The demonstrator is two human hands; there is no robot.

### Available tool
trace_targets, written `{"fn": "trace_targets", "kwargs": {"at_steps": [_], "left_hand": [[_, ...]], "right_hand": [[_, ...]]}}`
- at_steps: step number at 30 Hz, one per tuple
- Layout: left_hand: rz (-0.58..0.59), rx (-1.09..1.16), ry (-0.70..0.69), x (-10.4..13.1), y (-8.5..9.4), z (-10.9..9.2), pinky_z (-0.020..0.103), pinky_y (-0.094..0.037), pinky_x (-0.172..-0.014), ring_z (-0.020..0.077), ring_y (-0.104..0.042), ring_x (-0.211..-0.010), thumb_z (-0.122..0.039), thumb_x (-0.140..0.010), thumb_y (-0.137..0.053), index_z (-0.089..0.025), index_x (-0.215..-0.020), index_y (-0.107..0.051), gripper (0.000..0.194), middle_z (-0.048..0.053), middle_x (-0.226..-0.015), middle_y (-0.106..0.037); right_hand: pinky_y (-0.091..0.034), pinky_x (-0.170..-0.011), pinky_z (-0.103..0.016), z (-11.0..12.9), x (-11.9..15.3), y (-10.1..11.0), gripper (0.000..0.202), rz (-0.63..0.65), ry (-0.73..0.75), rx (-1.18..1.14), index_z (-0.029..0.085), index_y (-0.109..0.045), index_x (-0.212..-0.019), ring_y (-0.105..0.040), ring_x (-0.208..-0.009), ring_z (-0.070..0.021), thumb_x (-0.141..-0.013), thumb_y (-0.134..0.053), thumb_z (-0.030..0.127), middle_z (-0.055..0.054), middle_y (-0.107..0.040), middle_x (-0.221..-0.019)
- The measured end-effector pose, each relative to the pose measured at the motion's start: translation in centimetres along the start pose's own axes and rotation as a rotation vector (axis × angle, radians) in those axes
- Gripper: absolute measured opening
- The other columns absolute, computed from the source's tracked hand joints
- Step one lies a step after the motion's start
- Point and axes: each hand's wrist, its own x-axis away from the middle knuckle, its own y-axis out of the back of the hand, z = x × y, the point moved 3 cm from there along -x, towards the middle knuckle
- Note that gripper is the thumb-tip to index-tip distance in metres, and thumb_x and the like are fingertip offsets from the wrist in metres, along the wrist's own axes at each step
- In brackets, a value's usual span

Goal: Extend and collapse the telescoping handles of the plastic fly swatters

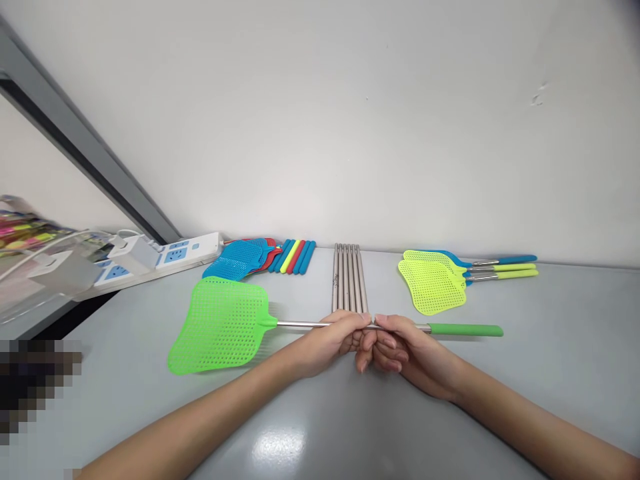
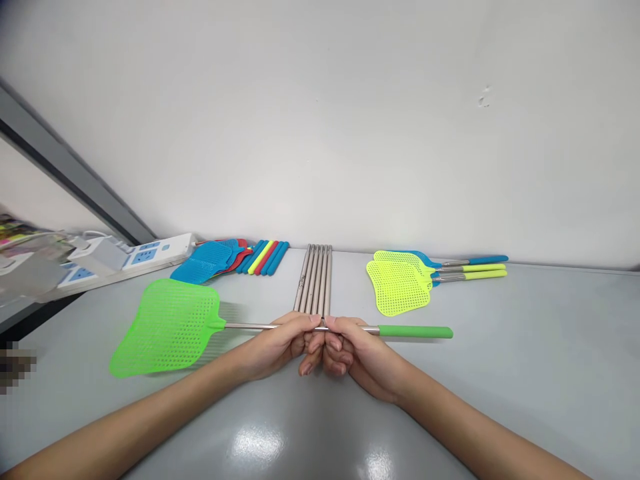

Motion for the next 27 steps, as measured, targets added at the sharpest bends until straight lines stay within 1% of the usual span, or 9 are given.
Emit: {"fn": "trace_targets", "kwargs": {"at_steps": [4, 7, 10, 16, 21, 27], "left_hand": [[-0.024, -0.005, 0.008, 0.13, 0.01, 0.09, 0.024, -0.039, -0.057, 0.0110, -0.049, -0.048, -0.032, -0.084, -0.033, -0.013, -0.054, -0.046, 0.039, 0.001, -0.044, -0.051], [-0.056, -0.015, -0.001, 0.26, -0.05, -0.02, 0.023, -0.038, -0.058, 0.0103, -0.047, -0.046, -0.033, -0.084, -0.035, -0.015, -0.052, -0.042, 0.037, -0.001, -0.041, -0.049], [-0.068, -0.019, 0.035, 0.33, -0.14, -0.10, 0.023, -0.037, -0.057, 0.0103, -0.046, -0.046, -0.036, -0.082, -0.038, -0.016, -0.050, -0.039, 0.038, -0.002, -0.038, -0.045], [-0.097, 0.012, 0.096, 0.30, -0.16, -0.32, 0.023, -0.035, -0.053, 0.0101, -0.044, -0.043, -0.037, -0.079, -0.041, -0.017, -0.047, -0.034, 0.039, -0.003, -0.034, -0.041], [-0.085, -0.008, 0.114, 0.17, 0.03, -0.51, 0.024, -0.033, -0.053, 0.0112, -0.044, -0.043, -0.034, -0.081, -0.039, -0.017, -0.045, -0.033, 0.039, -0.003, -0.032, -0.039], [-0.083, -0.054, 0.096, 0.22, 0.45, -0.76, 0.024, -0.031, -0.052, 0.0117, -0.043, -0.042, -0.031, -0.082, -0.036, -0.018, -0.045, -0.030, 0.039, -0.004, -0.030, -0.034]], "right_hand": [[-0.027, -0.050, -0.024, -0.24, 0.01, 0.34, 0.038, 0.007, -0.026, -0.051, 0.017, -0.038, -0.051, -0.031, -0.043, -0.0079, -0.080, -0.045, 0.040, 0.007, -0.026, -0.042], [-0.028, -0.052, -0.024, -0.40, 0.04, 0.53, 0.038, 0.001, -0.040, -0.077, 0.017, -0.032, -0.051, -0.028, -0.044, -0.0077, -0.080, -0.046, 0.038, 0.007, -0.021, -0.044], [-0.027, -0.052, -0.023, -0.50, 0.06, 0.49, 0.038, -0.023, -0.044, -0.077, 0.018, -0.030, -0.051, -0.027, -0.044, -0.0076, -0.079, -0.046, 0.039, 0.007, -0.020, -0.045], [-0.025, -0.049, -0.024, -0.34, 0.09, 0.08, 0.039, -0.117, 0.061, -0.020, 0.018, -0.027, -0.049, -0.025, -0.042, -0.0082, -0.079, -0.045, 0.034, 0.007, -0.020, -0.042], [-0.023, -0.048, -0.024, -0.16, 0.39, 0.06, 0.040, -0.169, 0.095, 0.001, 0.019, -0.022, -0.048, -0.022, -0.042, -0.0078, -0.080, -0.044, 0.032, 0.007, -0.017, -0.043], [-0.020, -0.046, -0.024, 0.01, 0.80, 0.40, 0.039, -0.203, 0.104, -0.023, 0.019, -0.026, -0.048, -0.019, -0.041, -0.0073, -0.080, -0.046, 0.031, 0.008, -0.015, -0.044]]}}
